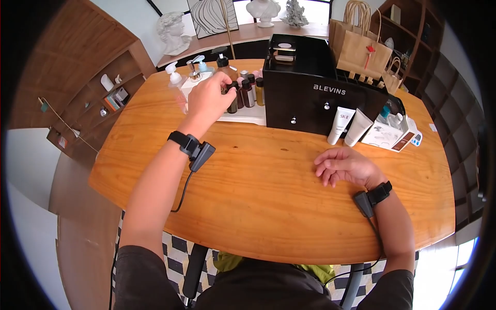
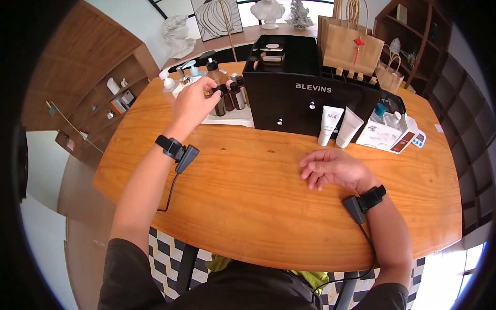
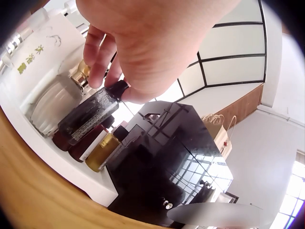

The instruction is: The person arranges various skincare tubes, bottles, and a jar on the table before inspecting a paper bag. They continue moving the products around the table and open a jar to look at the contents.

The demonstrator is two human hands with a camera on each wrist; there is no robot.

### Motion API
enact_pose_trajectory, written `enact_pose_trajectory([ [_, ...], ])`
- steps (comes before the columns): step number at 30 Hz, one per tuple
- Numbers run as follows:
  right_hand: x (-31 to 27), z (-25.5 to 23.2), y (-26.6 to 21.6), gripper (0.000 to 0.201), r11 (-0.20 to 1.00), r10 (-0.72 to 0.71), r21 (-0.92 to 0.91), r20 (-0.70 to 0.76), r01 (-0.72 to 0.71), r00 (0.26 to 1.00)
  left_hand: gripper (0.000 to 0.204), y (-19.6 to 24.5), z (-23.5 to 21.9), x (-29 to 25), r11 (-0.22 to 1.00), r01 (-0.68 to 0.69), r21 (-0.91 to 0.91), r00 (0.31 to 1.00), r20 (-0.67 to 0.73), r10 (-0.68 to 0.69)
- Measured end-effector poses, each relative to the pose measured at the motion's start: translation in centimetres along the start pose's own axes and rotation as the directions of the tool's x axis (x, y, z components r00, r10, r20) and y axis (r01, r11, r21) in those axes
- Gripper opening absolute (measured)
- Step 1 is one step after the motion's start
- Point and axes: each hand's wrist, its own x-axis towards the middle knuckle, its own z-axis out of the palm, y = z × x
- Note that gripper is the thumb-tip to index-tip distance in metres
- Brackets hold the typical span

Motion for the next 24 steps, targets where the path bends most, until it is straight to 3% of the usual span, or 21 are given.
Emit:
enact_pose_trajectory([
  [6,0.2,-0.2,0.1,0.030,1.000,-0.008,0.029,0.035,0.007,0.999,0.026,0.4,2.6,0.8,0.998,-0.039,0.058,0.998,0.044,0.037],
  [9,0.1,0.0,0.0,0.030,1.000,0.004,0.003,0.008,-0.004,1.000,0.024,0.1,3.3,0.9,0.995,-0.081,0.062,0.996,-0.025,0.083],
  [12,0.2,0.0,0.0,0.030,1.000,-0.001,-0.001,0.009,0.001,1.000,0.030,-0.1,3.9,1.0,1.000,-0.016,0.001,0.999,0.028,0.016],
  [15,0.2,-0.1,0.1,0.030,1.000,-0.007,-0.022,0.002,0.007,1.000,0.027,0.6,5.2,0.7,0.965,-0.003,-0.263,0.999,0.031,0.011],
  [19,0.0,0.4,-0.2,0.029,1.000,-0.002,-0.031,-0.016,0.002,1.000,0.023,1.7,6.7,0.8,0.961,-0.048,-0.271,0.997,-0.066,0.031],
  [24,0.0,0.6,-0.3,0.030,0.999,0.014,-0.052,-0.047,-0.016,0.999,0.024,2.2,7.6,0.9,0.931,0.014,-0.365,1.000,-0.021,-0.023],
])
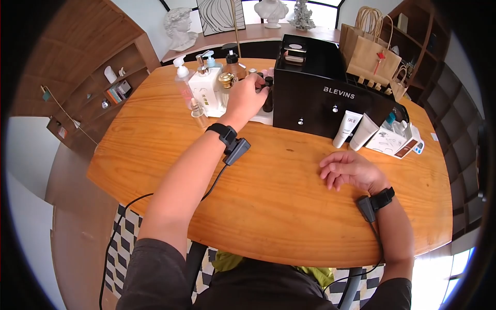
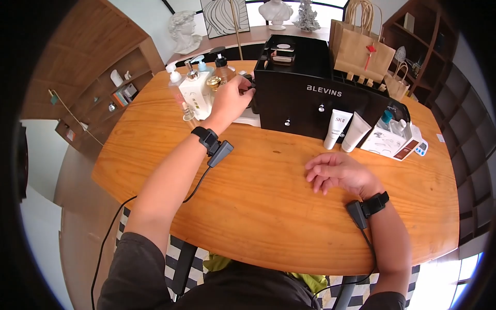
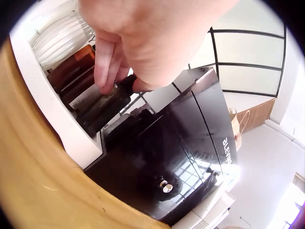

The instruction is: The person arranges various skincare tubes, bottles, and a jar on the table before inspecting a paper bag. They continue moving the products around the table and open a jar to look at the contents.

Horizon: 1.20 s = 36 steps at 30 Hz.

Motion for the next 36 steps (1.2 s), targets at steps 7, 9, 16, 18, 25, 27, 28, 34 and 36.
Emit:
enact_pose_trajectory([
  [7,0.4,-0.3,0.2,0.030,1.000,-0.007,0.016,0.036,0.006,0.999,0.037,-1.0,0.0,-1.4,0.999,-0.033,0.005,0.999,-0.025,0.033],
  [9,0.3,-0.5,0.5,0.031,1.000,0.000,0.009,0.040,-0.001,0.999,0.037,-1.1,-0.1,-1.8,0.998,-0.041,-0.037,0.999,-0.024,0.040],
  [16,-0.9,1.6,-1.0,0.021,0.954,-0.105,-0.294,-0.156,0.056,0.982,0.025,-1.9,-4.9,-4.8,0.899,0.245,-0.363,0.914,0.396,-0.089],
  [18,-1.4,1.3,-2.5,0.013,0.862,-0.387,-0.461,-0.325,0.213,0.863,0.020,-1.0,-7.4,-6.1,0.855,0.425,-0.297,0.812,0.543,-0.215],
  [25,-1.7,0.9,-7.1,0.020,0.111,-0.932,-0.980,-0.160,-0.165,0.324,0.025,-1.8,-8.5,-9.7,0.751,0.591,-0.295,0.692,0.664,-0.284],
  [27,-1.5,1.2,-7.3,0.022,0.045,-0.927,-0.979,-0.115,-0.198,0.357,0.025,-1.9,-7.8,-10.2,0.761,0.572,-0.306,0.704,0.659,-0.263],
  [28,-1.4,1.6,-7.4,0.024,-0.007,-0.921,-0.972,-0.085,-0.234,0.381,0.025,-1.8,-7.5,-10.3,0.779,0.547,-0.307,0.710,0.663,-0.237],
  [34,-0.3,2.6,-7.8,0.028,-0.181,-0.841,-0.946,0.007,-0.270,0.541,0.026,-3.8,-7.5,-11.3,0.723,0.547,-0.423,0.755,0.621,-0.208],
  [36,0.3,2.6,-8.0,0.025,-0.232,-0.802,-0.913,-0.015,-0.335,0.598,0.026,-4.5,-8.3,-11.4,0.726,0.527,-0.443,0.769,0.612,-0.185],
])
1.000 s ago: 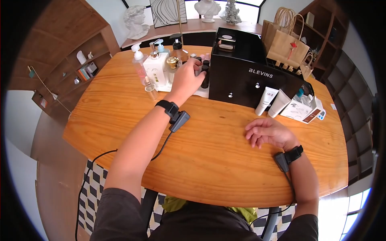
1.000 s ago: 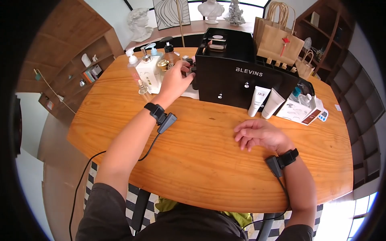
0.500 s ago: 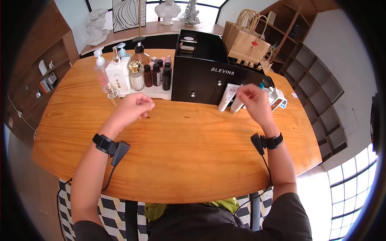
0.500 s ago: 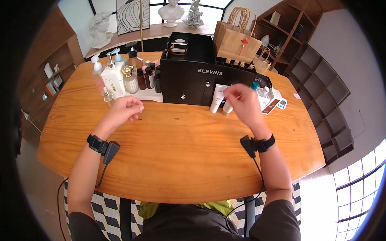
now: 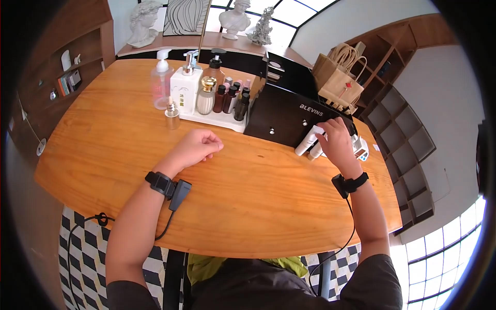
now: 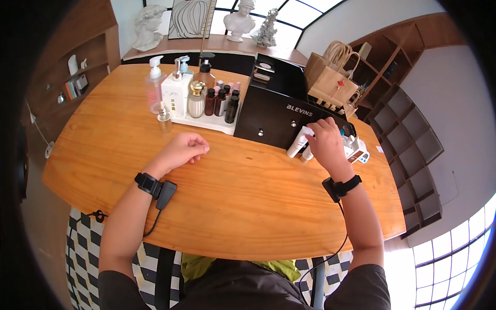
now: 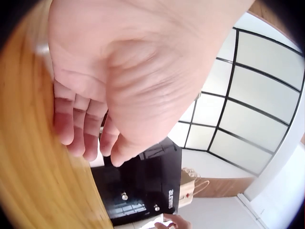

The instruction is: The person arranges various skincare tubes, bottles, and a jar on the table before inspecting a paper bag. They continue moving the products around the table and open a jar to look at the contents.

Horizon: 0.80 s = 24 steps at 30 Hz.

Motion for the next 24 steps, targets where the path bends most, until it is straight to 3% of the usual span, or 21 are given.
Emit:
enact_pose_trajectory([
  [7,0.9,-1.3,-0.4,0.014,0.999,-0.027,-0.019,0.131,0.029,0.991,0.023,-0.4,-1.0,-0.4,1.000,-0.007,0.019,1.000,-0.019,0.007],
  [12,2.7,-5.4,-4.1,0.010,0.996,-0.069,-0.055,0.119,0.076,0.990,0.025,-1.1,-1.0,0.0,0.999,-0.046,0.030,0.999,-0.009,0.046],
  [16,6.0,-8.2,-8.1,0.010,0.989,-0.023,0.148,0.151,0.000,0.988,0.024,-0.8,-1.1,-0.2,0.998,-0.046,0.052,0.999,0.003,0.045],
  [18,8.2,-8.0,-9.5,0.011,0.958,-0.180,0.234,0.038,0.167,0.983,0.023,-0.4,-1.1,-0.3,0.997,-0.032,0.073,0.999,0.008,0.031],
  [24,16.4,-4.2,-15.1,0.016,0.924,-0.355,0.186,0.098,0.333,0.930,0.027,-0.6,-1.1,-0.3,0.999,-0.037,0.014,0.999,-0.015,0.037],
])
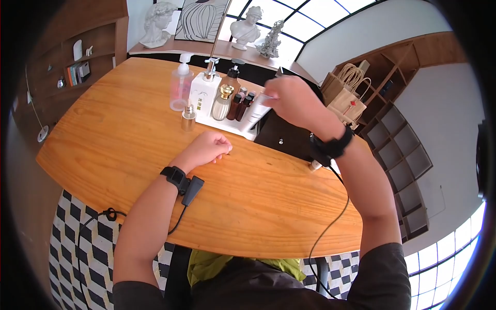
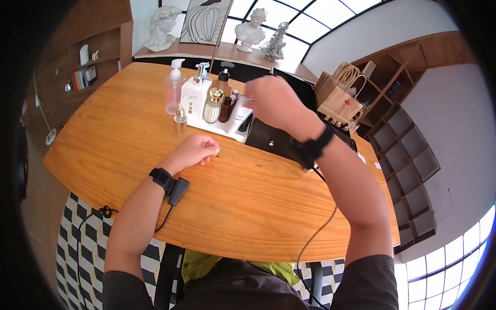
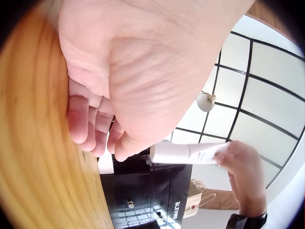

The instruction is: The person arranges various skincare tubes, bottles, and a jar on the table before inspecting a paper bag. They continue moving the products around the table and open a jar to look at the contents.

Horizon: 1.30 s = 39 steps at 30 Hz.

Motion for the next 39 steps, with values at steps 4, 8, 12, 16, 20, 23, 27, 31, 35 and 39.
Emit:
enact_pose_trajectory([
  [4,4.8,3.3,-0.1,0.016,0.976,0.029,-0.217,0.143,0.003,0.989,0.027,0.0,-0.2,0.1,1.000,0.004,-0.014,1.000,0.021,-0.004],
  [8,7.4,5.4,-0.1,0.015,0.945,0.085,-0.326,0.261,0.005,0.962,0.028,0.1,-0.5,0.1,1.000,0.002,-0.013,0.998,0.056,-0.001],
  [12,8.3,7.2,0.8,0.016,0.936,0.117,-0.351,0.317,0.002,0.941,0.028,0.2,-0.7,0.3,1.000,0.004,0.008,0.997,0.073,-0.005],
  [16,8.7,8.6,1.6,0.022,0.940,0.135,-0.339,0.305,-0.025,0.943,0.028,0.1,-0.8,0.4,0.999,-0.003,0.034,0.994,0.105,-0.001],
  [20,9.1,9.4,2.3,0.022,0.949,0.148,-0.310,0.295,-0.051,0.944,0.028,0.4,-0.8,0.4,0.999,0.004,0.052,0.992,0.122,-0.011],
  [23,8.7,8.7,1.9,0.021,0.955,0.180,-0.280,0.278,-0.100,0.944,0.028,0.6,-0.8,0.5,0.996,0.032,0.086,0.992,0.120,-0.042],
  [27,7.7,7.9,2.1,0.019,0.953,0.170,-0.285,0.232,-0.100,0.958,0.027,0.7,-0.7,0.3,0.996,0.014,0.084,0.992,0.123,-0.024],
  [31,6.6,4.2,1.8,0.020,0.949,0.198,-0.283,0.194,-0.139,0.961,0.026,0.9,-0.7,0.2,0.998,0.025,0.065,0.994,0.106,-0.032],
  [35,1.8,0.0,3.6,0.018,0.965,0.141,-0.225,0.014,-0.134,0.990,0.025,0.2,-0.7,0.5,0.997,-0.006,0.071,0.993,0.120,-0.002],
  [39,-4.7,-5.3,4.9,0.023,0.912,0.284,-0.316,0.024,-0.262,0.959,0.024,-1.3,-0.7,1.4,0.999,0.000,0.049,0.994,0.111,-0.005],
])
